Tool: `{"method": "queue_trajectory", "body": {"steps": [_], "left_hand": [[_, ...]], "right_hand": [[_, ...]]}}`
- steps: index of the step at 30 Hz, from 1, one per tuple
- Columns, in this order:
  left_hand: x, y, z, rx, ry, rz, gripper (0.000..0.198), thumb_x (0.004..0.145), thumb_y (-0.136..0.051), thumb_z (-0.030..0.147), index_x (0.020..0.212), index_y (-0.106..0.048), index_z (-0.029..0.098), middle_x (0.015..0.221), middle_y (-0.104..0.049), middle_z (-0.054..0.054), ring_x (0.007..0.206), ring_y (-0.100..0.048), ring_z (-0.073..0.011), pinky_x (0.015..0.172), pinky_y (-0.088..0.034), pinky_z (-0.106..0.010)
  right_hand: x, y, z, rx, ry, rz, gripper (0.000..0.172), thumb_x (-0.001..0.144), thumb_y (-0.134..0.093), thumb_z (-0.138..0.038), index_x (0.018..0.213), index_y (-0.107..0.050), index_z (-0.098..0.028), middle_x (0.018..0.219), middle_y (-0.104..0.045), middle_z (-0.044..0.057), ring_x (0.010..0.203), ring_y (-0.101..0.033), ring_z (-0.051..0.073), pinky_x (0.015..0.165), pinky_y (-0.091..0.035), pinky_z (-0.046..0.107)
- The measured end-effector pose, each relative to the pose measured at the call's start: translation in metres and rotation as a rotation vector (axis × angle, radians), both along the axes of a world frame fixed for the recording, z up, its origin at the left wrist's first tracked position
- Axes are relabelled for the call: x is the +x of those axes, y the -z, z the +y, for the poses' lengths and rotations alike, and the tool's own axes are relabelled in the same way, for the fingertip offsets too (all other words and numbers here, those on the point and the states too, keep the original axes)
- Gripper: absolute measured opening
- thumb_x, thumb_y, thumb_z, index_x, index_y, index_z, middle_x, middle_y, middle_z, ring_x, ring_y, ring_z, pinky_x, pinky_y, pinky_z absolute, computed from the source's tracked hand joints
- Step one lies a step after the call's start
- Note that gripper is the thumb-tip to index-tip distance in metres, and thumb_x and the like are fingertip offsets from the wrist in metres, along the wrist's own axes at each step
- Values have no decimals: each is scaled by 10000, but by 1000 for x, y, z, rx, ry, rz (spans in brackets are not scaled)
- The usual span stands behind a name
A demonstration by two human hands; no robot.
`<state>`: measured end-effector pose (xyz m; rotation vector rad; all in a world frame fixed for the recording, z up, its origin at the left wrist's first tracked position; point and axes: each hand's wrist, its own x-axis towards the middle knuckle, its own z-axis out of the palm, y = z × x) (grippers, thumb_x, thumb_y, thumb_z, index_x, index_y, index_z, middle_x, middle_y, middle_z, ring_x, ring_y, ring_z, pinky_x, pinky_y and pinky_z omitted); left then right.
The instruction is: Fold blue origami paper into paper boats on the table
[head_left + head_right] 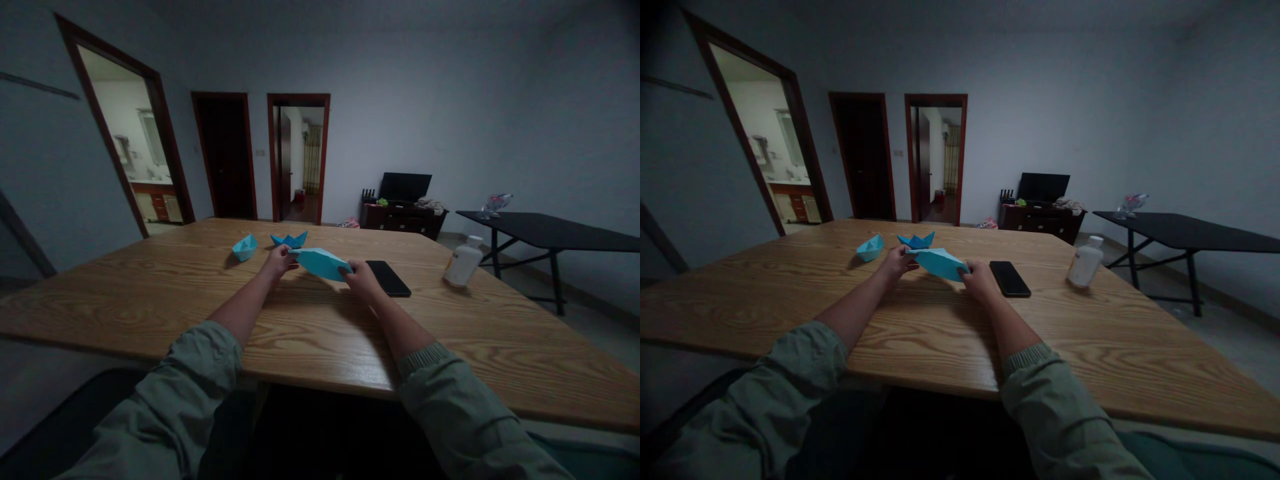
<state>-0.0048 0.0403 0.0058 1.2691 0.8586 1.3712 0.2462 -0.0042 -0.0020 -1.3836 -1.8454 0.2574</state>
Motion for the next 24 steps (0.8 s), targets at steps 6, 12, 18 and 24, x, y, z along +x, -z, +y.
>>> {"method": "queue_trajectory", "body": {"steps": [6,12,18,24], "left_hand": [[2,-3,-8,4,101,-44,489,599,-752,405,728,-327,199,750,-582,19,657,-610,-136,694,-530,-365],[5,-5,-7,17,51,-65,388,619,-726,331,717,-378,190,684,-543,38,655,-572,-106,689,-512,-293],[5,-3,-4,20,67,-79,408,603,-753,357,834,-457,198,784,-582,16,705,-586,-120,673,-494,-277],[4,-4,-6,2,87,-78,466,615,-752,404,917,-452,214,858,-593,5,711,-592,-126,663,-490,-286]], "right_hand": [[-2,0,0,-16,-36,12,291,775,-482,-407,594,-479,-180,563,-439,-27,562,-390,110,516,-230,234],[-5,-1,-3,-79,-121,69,265,758,-479,-394,608,-482,-176,577,-418,-29,564,-371,105,524,-250,224],[-8,-5,-10,-172,-188,109,256,737,-494,-393,619,-505,-167,577,-403,-37,564,-363,102,521,-264,221],[-11,-9,-14,-210,-210,139,271,719,-510,-405,621,-539,-154,564,-425,-32,559,-375,104,522,-286,224]]}}
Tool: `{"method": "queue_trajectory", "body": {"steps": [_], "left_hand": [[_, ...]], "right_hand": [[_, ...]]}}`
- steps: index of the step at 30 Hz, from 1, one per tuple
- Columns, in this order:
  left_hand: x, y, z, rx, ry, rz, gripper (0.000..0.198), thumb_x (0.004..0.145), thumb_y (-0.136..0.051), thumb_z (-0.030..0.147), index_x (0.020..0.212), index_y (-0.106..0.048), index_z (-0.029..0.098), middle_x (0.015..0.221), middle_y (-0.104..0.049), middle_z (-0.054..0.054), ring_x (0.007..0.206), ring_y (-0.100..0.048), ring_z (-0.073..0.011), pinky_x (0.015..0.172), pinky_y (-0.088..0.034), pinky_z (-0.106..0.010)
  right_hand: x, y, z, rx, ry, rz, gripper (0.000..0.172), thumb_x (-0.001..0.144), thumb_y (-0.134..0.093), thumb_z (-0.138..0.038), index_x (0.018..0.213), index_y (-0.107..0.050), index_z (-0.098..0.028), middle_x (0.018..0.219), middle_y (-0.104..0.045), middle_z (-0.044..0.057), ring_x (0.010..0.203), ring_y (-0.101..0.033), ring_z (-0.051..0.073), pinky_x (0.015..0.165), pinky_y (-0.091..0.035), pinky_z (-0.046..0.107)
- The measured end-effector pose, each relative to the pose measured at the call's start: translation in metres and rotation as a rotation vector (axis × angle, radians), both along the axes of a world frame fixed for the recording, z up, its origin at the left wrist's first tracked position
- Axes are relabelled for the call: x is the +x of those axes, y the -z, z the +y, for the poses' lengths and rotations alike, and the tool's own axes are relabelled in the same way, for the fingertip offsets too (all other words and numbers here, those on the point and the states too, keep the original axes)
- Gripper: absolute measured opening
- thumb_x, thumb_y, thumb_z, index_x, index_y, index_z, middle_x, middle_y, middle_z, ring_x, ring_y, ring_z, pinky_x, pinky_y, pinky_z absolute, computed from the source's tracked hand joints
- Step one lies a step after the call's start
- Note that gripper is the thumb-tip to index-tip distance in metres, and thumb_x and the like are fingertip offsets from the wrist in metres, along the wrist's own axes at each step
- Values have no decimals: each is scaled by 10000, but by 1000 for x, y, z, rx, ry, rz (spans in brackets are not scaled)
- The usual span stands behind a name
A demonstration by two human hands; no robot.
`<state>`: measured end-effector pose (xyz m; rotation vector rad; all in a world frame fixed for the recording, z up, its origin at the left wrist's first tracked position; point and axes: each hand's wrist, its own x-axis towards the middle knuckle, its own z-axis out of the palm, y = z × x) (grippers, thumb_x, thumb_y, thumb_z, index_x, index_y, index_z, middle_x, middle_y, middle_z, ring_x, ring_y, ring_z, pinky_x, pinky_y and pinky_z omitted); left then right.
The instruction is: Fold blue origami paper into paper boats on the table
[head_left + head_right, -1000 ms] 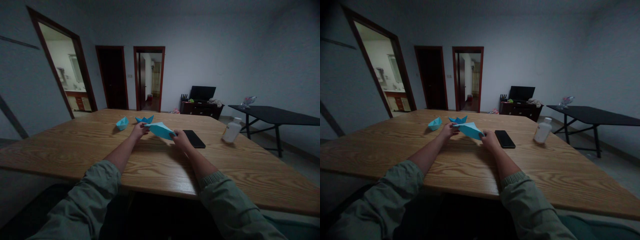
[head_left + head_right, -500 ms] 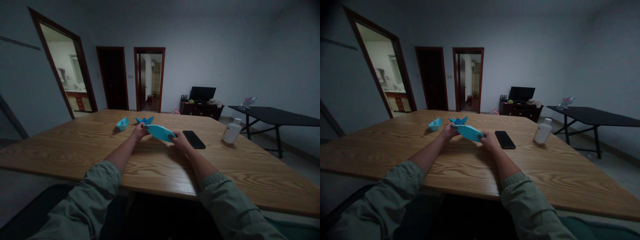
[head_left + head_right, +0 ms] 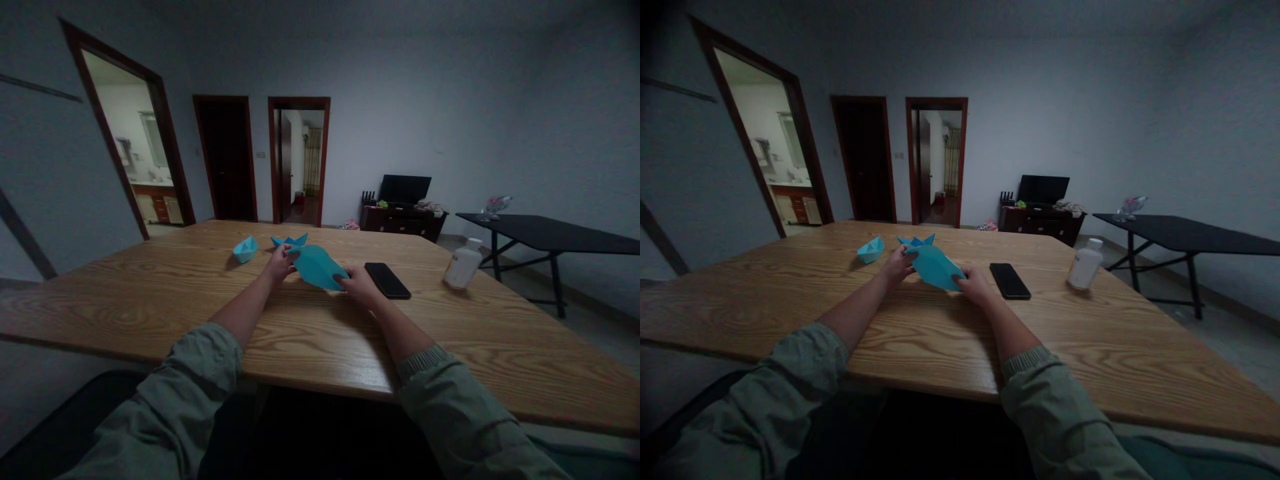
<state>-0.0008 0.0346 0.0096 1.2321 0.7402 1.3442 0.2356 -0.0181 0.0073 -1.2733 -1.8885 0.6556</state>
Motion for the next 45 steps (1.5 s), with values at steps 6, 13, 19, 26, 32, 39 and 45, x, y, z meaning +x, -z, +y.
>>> {"method": "queue_trajectory", "body": {"steps": [6,13,19,26,32,39,45], "left_hand": [[0,-2,-3,22,-6,-3,478,610,-761,376,945,-466,208,861,-596,2,722,-591,-133,657,-490,-284],[1,-5,-6,19,39,0,558,595,-791,411,1013,-483,206,987,-632,-47,839,-628,-182,733,-509,-353],[1,-3,-5,28,23,2,558,594,-797,429,1002,-496,196,968,-645,-57,824,-631,-184,711,-524,-356],[0,-1,-3,22,22,16,525,604,-790,450,970,-549,161,910,-654,-66,785,-636,-183,727,-537,-380],[1,-1,-2,28,27,28,502,599,-793,451,944,-602,140,932,-675,-95,823,-643,-209,740,-544,-379],[1,-2,-6,28,-12,83,507,586,-782,509,894,-588,157,833,-649,-48,742,-624,-181,652,-549,-350],[2,-4,-9,31,-57,76,501,581,-769,547,786,-527,158,744,-603,-16,689,-591,-151,632,-553,-336]], "right_hand": [[-1,-1,-2,23,2,36,265,710,-532,-392,603,-534,-150,564,-443,-27,562,-376,101,529,-301,223],[0,4,4,-1,-14,74,285,718,-529,-420,623,-541,-151,578,-461,-24,552,-394,103,521,-310,224],[1,7,7,20,-24,83,268,729,-513,-400,644,-561,-150,609,-490,-13,569,-421,110,532,-332,222],[3,9,11,30,-1,84,298,734,-515,-428,669,-581,-145,613,-509,-14,568,-442,113,542,-348,222],[4,12,15,36,78,115,366,748,-509,-474,765,-640,-133,655,-576,2,603,-505,131,556,-375,222],[7,13,17,82,138,159,364,757,-520,-497,740,-601,-143,640,-549,1,595,-489,124,538,-392,223],[6,12,21,-89,315,505,354,703,-635,-506,729,-441,-211,638,-451,-30,581,-486,123,510,-490,262]]}}
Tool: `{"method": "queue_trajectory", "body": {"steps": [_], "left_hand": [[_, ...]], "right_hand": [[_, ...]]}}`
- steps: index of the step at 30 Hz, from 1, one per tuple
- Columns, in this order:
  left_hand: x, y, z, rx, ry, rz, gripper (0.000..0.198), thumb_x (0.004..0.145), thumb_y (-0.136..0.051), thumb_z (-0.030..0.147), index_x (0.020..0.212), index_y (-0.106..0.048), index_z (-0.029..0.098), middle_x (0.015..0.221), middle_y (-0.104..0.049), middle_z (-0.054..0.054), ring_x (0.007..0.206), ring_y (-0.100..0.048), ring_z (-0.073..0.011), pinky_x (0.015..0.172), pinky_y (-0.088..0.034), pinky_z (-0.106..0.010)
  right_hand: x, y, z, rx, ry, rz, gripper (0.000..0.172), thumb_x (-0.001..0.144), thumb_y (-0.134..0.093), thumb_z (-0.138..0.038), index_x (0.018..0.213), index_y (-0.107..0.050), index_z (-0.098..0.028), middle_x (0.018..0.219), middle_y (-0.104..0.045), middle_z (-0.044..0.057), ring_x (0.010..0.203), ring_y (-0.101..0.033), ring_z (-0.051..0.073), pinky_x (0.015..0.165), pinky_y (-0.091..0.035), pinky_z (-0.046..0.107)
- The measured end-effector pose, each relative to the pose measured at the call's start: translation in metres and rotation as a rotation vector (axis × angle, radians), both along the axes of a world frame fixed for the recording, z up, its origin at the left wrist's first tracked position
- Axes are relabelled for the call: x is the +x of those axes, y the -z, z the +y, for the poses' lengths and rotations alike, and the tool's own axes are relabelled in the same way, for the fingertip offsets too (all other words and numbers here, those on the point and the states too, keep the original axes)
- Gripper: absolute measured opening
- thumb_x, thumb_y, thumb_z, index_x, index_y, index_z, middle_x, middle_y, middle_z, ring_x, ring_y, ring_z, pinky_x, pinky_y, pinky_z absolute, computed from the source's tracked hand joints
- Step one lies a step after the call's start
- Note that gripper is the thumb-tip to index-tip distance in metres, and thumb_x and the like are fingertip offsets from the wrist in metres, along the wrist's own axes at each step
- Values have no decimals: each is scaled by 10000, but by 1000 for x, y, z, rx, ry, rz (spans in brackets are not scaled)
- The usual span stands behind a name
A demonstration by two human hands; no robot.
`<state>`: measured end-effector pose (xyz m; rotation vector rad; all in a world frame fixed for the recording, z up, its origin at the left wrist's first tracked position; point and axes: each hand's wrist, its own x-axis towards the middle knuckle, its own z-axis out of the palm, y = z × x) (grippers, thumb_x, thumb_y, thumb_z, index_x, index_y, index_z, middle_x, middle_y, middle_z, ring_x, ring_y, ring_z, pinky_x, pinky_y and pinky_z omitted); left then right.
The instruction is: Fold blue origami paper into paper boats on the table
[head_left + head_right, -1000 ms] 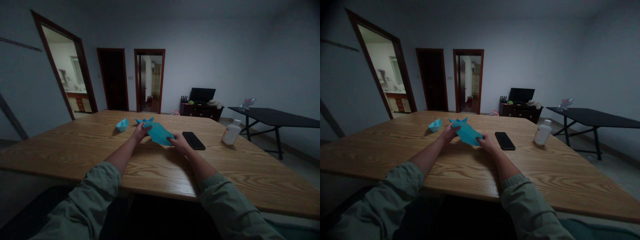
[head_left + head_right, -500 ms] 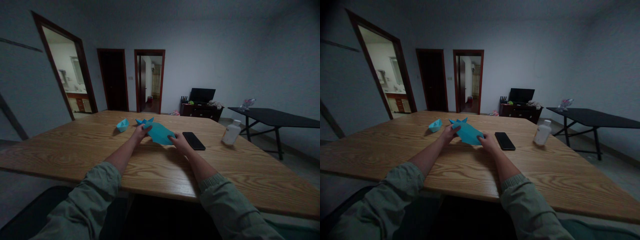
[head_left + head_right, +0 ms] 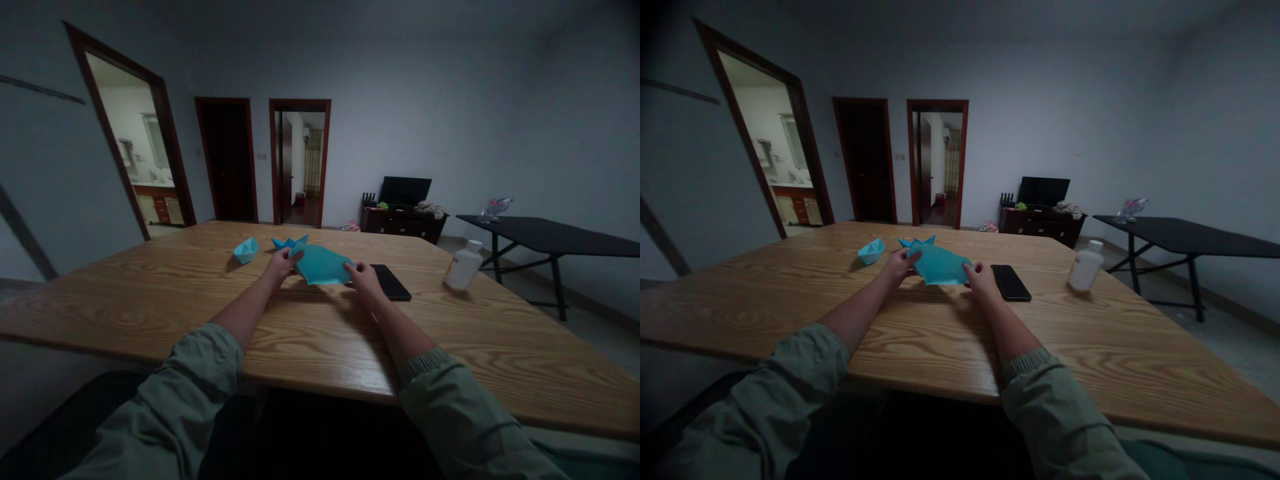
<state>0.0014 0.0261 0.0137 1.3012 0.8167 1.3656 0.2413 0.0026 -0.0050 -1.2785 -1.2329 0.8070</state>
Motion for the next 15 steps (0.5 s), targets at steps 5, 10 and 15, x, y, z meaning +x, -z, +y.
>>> {"method": "queue_trajectory", "body": {"steps": [5,10,15], "left_hand": [[1,-1,2,6,-58,-46,503,604,-755,535,879,-549,168,855,-625,-34,761,-609,-154,688,-563,-356],[6,0,-1,-4,-10,-67,482,625,-748,518,886,-536,173,854,-605,-18,738,-605,-138,694,-570,-380],[13,3,-4,15,81,12,505,617,-768,492,931,-550,162,864,-613,-13,753,-619,-136,738,-550,-373]], "right_hand": [[-10,-4,-6,-287,-151,297,380,763,-601,-528,944,-464,-223,772,-534,28,607,-565,152,554,-563,370],[-18,-8,-9,-292,-258,427,365,812,-589,-445,1069,-485,-208,937,-601,100,760,-648,194,647,-576,350],[-17,-12,-12,-187,-247,536,343,794,-632,-319,1098,-496,-238,1079,-634,82,800,-673,189,720,-576,348]]}}
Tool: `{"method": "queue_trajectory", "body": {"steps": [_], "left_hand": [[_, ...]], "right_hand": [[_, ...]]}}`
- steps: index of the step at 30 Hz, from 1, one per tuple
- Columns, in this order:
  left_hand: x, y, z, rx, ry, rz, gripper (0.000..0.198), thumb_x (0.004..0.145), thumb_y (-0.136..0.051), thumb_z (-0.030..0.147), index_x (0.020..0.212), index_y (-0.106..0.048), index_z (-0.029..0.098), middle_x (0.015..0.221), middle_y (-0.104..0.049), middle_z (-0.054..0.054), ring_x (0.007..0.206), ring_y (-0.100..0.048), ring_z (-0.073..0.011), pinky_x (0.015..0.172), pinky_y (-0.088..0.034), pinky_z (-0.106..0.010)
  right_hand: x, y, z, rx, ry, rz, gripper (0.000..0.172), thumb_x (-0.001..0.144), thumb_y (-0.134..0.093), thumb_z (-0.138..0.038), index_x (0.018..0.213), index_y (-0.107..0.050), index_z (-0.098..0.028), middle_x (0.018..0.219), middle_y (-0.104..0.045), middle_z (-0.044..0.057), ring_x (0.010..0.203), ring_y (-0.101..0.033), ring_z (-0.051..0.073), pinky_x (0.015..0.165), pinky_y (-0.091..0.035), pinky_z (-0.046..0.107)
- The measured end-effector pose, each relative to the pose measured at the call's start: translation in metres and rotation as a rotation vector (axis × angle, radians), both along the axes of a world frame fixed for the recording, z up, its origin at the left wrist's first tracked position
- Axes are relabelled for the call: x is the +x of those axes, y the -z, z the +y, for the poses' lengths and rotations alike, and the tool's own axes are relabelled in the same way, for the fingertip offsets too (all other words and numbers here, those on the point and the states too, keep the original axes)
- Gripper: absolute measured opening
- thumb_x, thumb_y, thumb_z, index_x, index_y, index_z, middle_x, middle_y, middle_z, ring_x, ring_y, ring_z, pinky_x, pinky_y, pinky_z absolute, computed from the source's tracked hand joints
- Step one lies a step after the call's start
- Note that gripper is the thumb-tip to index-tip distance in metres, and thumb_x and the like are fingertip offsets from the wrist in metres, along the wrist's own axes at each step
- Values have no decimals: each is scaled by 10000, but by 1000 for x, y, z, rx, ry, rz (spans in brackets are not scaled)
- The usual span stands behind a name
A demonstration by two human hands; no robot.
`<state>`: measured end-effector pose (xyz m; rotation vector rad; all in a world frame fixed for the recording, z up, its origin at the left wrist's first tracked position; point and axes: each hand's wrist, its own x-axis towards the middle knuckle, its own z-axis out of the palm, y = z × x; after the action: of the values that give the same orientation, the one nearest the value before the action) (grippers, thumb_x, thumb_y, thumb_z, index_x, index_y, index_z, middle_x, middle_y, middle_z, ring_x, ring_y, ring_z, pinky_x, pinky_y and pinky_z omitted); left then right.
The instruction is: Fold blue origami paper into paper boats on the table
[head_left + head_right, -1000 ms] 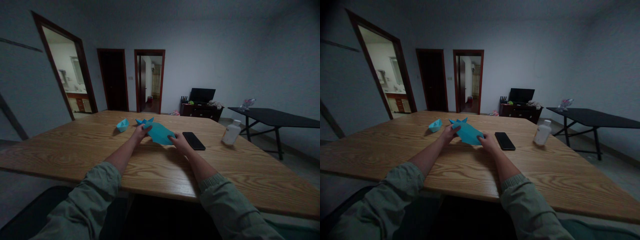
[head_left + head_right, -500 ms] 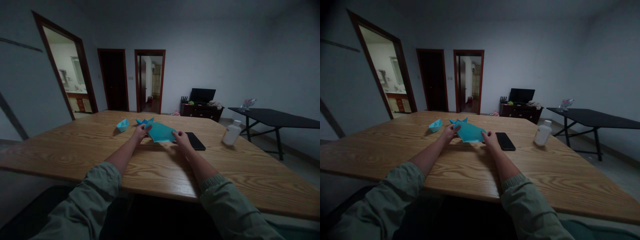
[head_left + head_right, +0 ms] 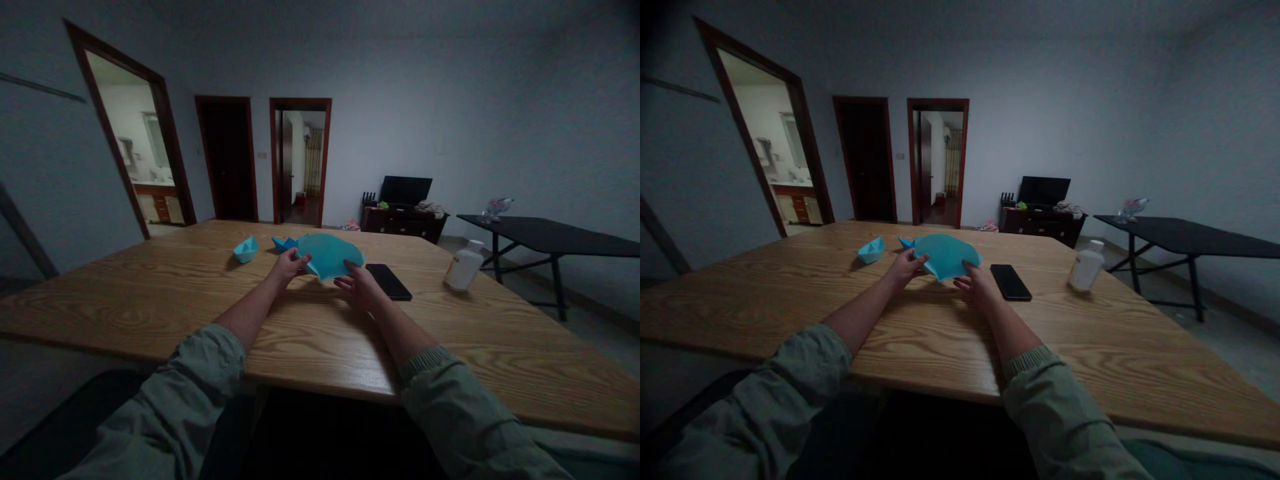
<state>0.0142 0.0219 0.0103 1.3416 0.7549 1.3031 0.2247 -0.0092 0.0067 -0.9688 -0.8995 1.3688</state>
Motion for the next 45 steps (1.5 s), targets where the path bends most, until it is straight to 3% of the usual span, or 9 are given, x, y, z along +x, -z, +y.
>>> {"method": "queue_trajectory", "body": {"steps": [8,13,17,23,28,36,45], "left_hand": [[11,6,-4,32,133,164,521,571,-816,431,943,-617,126,866,-649,-49,792,-626,-149,793,-514,-333],[11,5,-8,9,183,109,533,581,-810,442,977,-615,143,914,-658,-60,826,-644,-169,794,-513,-348],[11,4,-9,-14,163,76,518,580,-811,446,958,-630,142,914,-668,-62,804,-649,-166,782,-518,-342],[13,2,-11,-48,127,46,523,582,-801,473,930,-641,118,893,-680,-79,761,-655,-168,784,-528,-362],[12,3,-7,-49,126,27,528,597,-794,474,950,-633,117,902,-679,-80,769,-660,-176,787,-530,-375],[10,4,-3,-56,24,55,562,580,-786,516,941,-629,113,858,-675,-80,716,-644,-167,712,-549,-353],[7,2,-5,-31,-17,106,498,632,-743,538,894,-617,134,816,-637,-48,647,-602,-123,595,-558,-293]], "right_hand": [[-1,-5,-4,17,34,115,290,788,-617,-266,1064,-537,-233,1008,-665,52,830,-658,183,705,-572,326],[0,-6,-10,56,-100,137,312,736,-664,-286,1025,-555,-245,1000,-655,31,845,-650,187,746,-555,339],[1,-6,-13,60,-152,102,334,707,-700,-318,1005,-556,-272,979,-648,-1,848,-645,178,746,-528,319],[4,1,-8,72,-164,-55,346,686,-705,-444,957,-590,-261,891,-648,-17,739,-601,125,605,-445,225],[3,3,-4,114,-69,-118,393,664,-715,-501,937,-602,-242,816,-645,-15,711,-585,127,584,-429,219],[3,4,0,163,37,-137,423,639,-749,-501,900,-631,-189,958,-679,57,861,-631,182,702,-532,270],[5,5,3,179,122,-121,426,627,-766,-480,898,-623,-184,905,-671,33,786,-638,170,649,-578,286]]}}
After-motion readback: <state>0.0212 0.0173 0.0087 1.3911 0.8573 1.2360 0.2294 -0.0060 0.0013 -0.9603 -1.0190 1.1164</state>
